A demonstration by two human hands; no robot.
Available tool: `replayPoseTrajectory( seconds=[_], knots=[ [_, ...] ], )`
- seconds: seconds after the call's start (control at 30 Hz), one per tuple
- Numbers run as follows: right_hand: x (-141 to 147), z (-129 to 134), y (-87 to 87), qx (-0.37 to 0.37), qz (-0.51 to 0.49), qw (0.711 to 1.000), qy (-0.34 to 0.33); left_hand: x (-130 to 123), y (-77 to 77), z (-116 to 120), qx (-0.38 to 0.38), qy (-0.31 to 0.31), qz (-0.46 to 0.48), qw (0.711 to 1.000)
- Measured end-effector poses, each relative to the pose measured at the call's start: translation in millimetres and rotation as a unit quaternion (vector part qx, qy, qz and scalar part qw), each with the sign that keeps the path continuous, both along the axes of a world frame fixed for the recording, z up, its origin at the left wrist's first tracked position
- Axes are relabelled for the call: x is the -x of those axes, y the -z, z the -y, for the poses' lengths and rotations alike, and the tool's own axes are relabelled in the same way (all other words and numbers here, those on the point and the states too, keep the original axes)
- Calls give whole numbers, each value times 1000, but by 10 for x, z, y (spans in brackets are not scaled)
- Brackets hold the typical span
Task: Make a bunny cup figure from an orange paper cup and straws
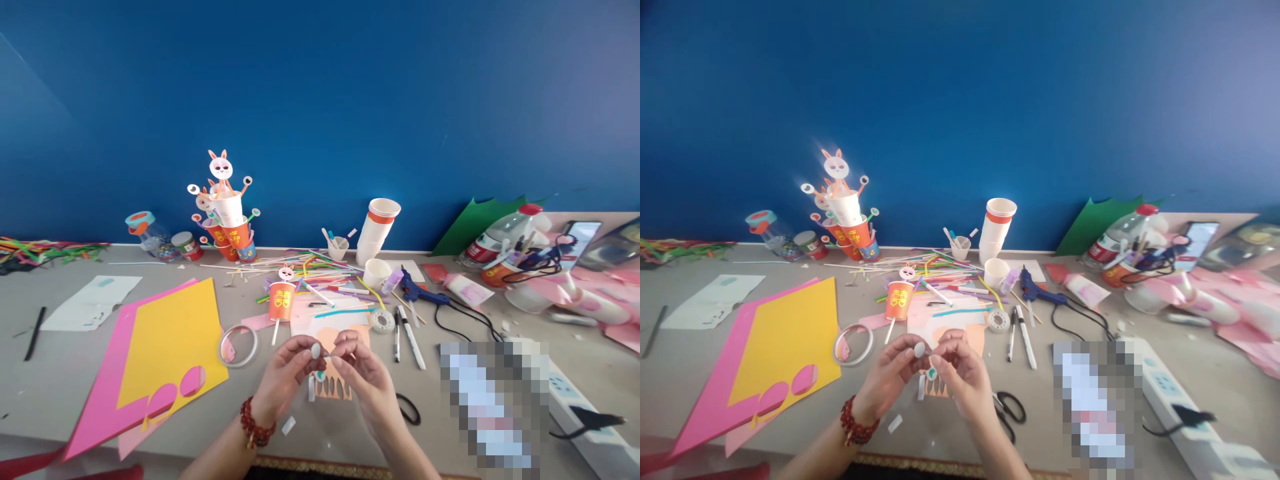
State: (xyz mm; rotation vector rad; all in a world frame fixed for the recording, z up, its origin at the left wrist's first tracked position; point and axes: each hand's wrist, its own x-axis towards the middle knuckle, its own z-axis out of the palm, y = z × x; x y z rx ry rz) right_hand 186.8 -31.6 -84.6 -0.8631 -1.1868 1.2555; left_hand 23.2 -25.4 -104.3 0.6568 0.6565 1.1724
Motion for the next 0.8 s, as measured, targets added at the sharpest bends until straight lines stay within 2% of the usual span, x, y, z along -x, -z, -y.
replayPoseTrajectory(
  seconds=[0.1,0.2,0.47,0.8],
  knots=[
    [-1,-2,-64,56,-33,996,-61,5,-6,0,-7,18,0,1000],
    [12,-9,-67,75,-36,993,-85,14,3,14,-12,30,-4,999],
    [35,-32,-35,66,-46,993,-90,22,-22,18,-14,43,-9,999],
    [49,-43,-30,26,5,997,-73,13,-24,23,-20,38,-25,999]
  ],
)
